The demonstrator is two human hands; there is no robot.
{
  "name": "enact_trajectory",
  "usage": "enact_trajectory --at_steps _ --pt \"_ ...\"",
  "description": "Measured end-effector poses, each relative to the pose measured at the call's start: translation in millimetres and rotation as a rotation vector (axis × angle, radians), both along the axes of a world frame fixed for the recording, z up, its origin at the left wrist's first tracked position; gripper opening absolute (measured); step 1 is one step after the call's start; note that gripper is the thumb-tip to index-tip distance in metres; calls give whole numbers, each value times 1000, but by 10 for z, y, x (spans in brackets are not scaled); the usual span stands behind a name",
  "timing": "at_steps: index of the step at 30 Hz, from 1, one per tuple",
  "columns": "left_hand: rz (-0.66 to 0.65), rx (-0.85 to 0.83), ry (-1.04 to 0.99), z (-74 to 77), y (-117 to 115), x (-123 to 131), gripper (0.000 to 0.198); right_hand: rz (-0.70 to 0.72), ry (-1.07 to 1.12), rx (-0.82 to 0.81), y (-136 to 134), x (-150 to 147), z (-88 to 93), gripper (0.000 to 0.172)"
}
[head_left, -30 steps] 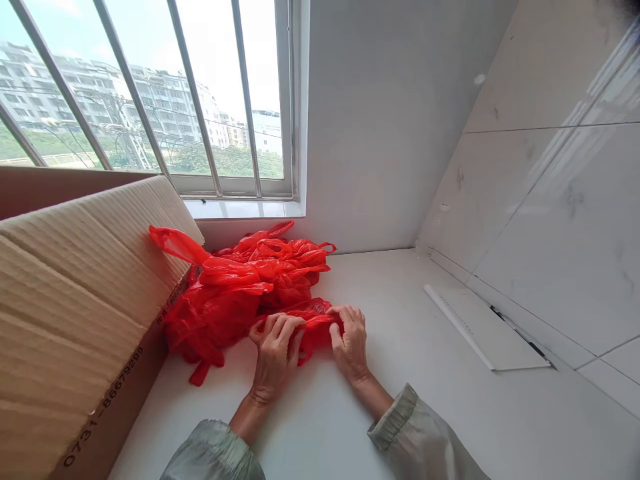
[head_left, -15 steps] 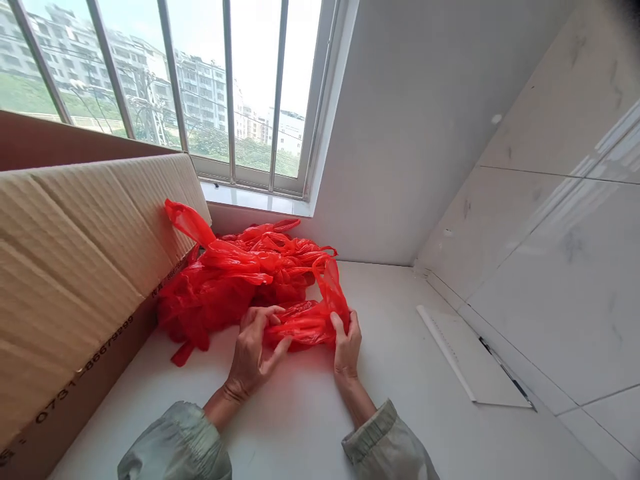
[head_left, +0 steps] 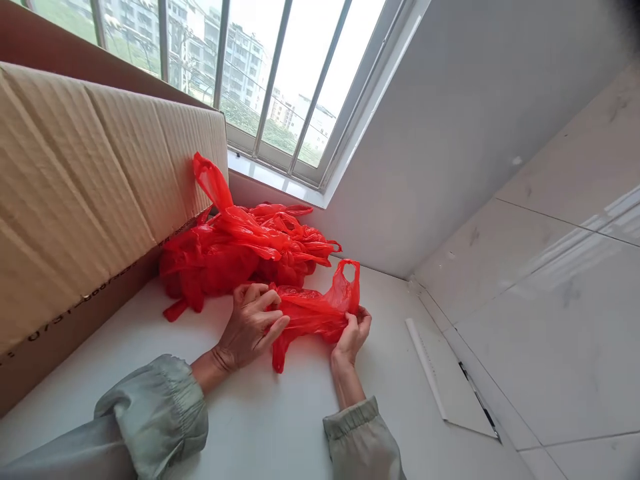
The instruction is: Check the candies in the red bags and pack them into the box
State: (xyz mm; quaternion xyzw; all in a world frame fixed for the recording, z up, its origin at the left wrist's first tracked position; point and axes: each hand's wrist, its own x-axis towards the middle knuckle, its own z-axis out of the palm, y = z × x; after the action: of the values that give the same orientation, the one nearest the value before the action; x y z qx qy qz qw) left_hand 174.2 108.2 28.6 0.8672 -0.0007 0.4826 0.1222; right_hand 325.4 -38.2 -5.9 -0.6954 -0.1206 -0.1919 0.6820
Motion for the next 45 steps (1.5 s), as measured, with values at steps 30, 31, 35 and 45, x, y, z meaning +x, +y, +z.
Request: enact_trajectory --at_steps 30,31,35,45 --pt "74 106 82 14 -138 -30 21 485 -595 -1134 -157 -475 779 46" --pt "72 112 81 14 -141 -27 21 485 -562 -1170 -167 -472 800 49" --pt "121 47 55 27 -145 -28 32 432 -399 -1316 -228 -439 911 51" --pt "336 22 75 91 -199 -92 15 457 -268 -1342 -285 -437 968 56"
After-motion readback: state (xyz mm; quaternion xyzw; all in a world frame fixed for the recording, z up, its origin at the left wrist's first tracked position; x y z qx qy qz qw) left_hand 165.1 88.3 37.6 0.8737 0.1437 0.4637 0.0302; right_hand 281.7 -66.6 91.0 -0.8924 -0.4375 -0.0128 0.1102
